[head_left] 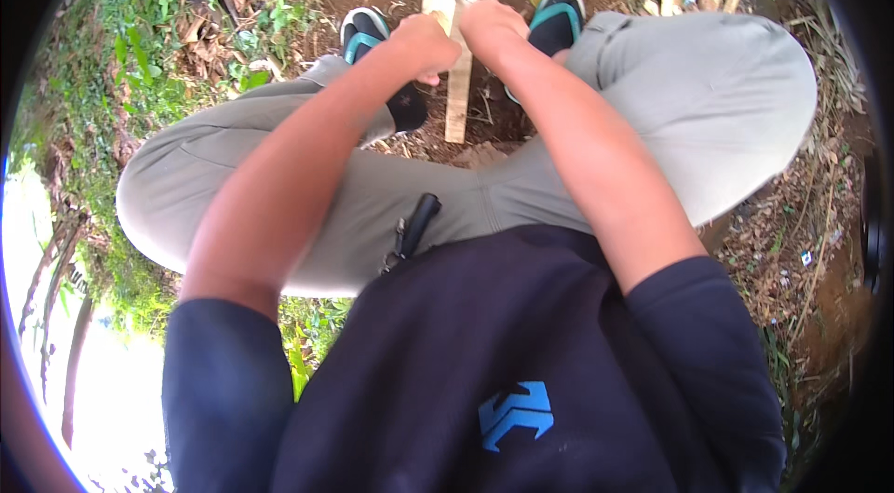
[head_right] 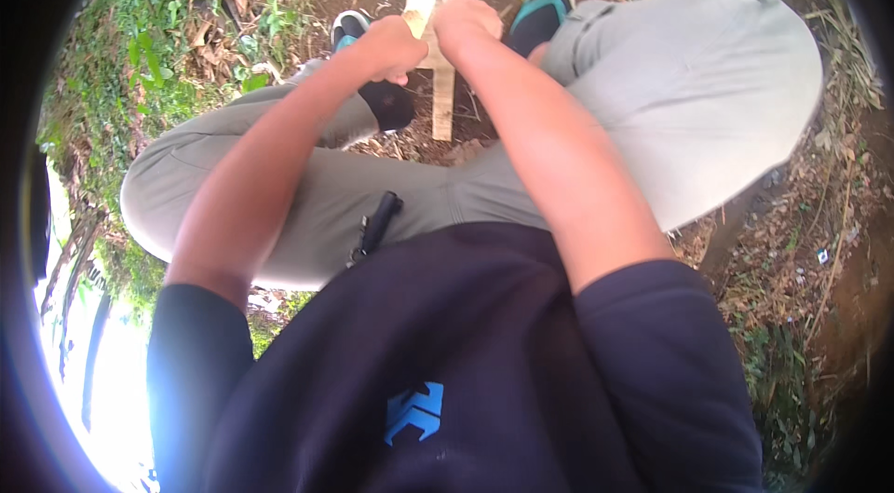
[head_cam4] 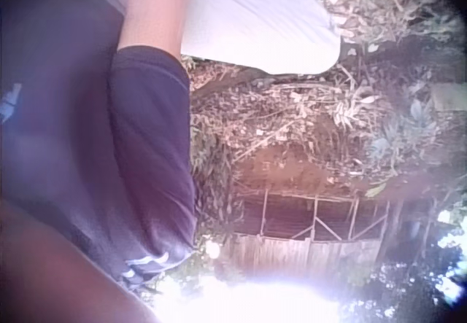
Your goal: The person sits cross-legged on the ground and uses a knife to carve a piece of wood. They repeatedly shave off thin strips of wood, occasionally pausing to inspect the piece or adjust their grip.
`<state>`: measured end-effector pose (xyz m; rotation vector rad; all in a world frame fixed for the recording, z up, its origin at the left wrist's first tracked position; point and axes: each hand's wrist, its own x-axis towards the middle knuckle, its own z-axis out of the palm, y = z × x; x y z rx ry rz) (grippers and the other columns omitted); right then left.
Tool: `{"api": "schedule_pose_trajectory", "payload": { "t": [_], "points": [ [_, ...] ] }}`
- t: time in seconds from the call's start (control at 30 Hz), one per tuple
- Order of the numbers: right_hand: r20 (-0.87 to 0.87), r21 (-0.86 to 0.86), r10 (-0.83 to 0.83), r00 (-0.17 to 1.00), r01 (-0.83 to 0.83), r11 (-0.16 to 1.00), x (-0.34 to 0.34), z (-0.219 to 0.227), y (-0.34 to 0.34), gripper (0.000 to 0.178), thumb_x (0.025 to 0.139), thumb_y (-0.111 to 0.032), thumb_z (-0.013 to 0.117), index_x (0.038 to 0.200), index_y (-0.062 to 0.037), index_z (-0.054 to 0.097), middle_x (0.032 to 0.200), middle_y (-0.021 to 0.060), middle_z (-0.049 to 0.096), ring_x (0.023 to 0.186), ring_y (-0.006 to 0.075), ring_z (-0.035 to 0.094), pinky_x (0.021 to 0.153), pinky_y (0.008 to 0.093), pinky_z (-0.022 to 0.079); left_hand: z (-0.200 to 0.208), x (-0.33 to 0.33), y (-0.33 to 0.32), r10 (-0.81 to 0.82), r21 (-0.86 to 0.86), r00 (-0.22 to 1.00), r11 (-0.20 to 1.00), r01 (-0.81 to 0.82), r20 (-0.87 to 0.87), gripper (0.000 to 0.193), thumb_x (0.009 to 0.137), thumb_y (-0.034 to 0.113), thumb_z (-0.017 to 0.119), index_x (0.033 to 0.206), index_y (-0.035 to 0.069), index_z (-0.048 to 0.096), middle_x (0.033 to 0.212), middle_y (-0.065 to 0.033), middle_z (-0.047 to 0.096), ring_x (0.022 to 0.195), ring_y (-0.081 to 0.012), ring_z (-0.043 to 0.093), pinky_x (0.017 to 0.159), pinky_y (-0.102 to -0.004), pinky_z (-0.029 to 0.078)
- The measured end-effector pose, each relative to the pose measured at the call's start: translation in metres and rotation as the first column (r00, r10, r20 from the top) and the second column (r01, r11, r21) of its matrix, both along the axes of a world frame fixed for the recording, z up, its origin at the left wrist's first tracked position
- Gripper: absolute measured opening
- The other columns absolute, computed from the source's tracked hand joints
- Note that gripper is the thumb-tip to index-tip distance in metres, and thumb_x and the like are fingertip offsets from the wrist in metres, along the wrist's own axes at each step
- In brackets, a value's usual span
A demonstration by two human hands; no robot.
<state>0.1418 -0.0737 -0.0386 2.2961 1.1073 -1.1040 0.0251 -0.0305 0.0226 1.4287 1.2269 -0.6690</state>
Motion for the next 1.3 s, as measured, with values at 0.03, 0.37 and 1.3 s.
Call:
{"api": "schedule_pose_trajectory", "payload": {
  "t": [0.03, 0.37, 1.3],
  "points": [
    [-0.029, 0.043, 0.095, 0.995, -0.093, 0.995, 0.008, -0.002, 0.000, 0.029, 0.090, -0.012, 0.049, 0.107, -0.0030, 0.071, 0.118, 0.0160, 0.067, 0.107, 0.0298, 0.066, 0.085, 0.0410, 0.055, 0.001, -0.003, 0.011, -0.015, -0.001, 1.000, 1.000, 0.015, 0.006, 0.031, 0.081, 0.017, 0.054, 0.069, -0.011, 0.058, 0.060, -0.0196, 0.063, 0.054, -0.0258, 0.066, 0.046, -0.0379, 0.048],
    [-0.051, -0.029, 0.314, 0.948, -0.316, 0.948, 0.016, 0.048, 0.019, 0.033, 0.091, -0.015, 0.046, 0.111, -0.0031, 0.069, 0.115, 0.0158, 0.068, 0.105, 0.0303, 0.066, 0.086, 0.0412, 0.053, -0.010, -0.016, 0.029, -0.030, -0.048, 0.996, 0.999, 0.026, -0.089, 0.023, 0.079, 0.015, 0.061, 0.067, -0.004, 0.056, 0.061, -0.0111, 0.055, 0.049, -0.0204, 0.060, 0.034, -0.0340, 0.034],
    [-0.020, 0.061, 0.255, 0.967, -0.253, 0.965, -0.011, 0.008, 0.006, 0.025, 0.089, -0.007, 0.057, 0.110, -0.0066, 0.070, 0.115, 0.0105, 0.069, 0.102, 0.0262, 0.069, 0.074, 0.0394, 0.059, 0.004, -0.008, 0.022, 0.100, -0.091, 0.995, 0.991, -0.103, -0.030, 0.020, 0.077, 0.015, 0.057, 0.071, -0.004, 0.057, 0.057, -0.0097, 0.054, 0.048, -0.0173, 0.055, 0.034, -0.0336, 0.030]
  ]
}}
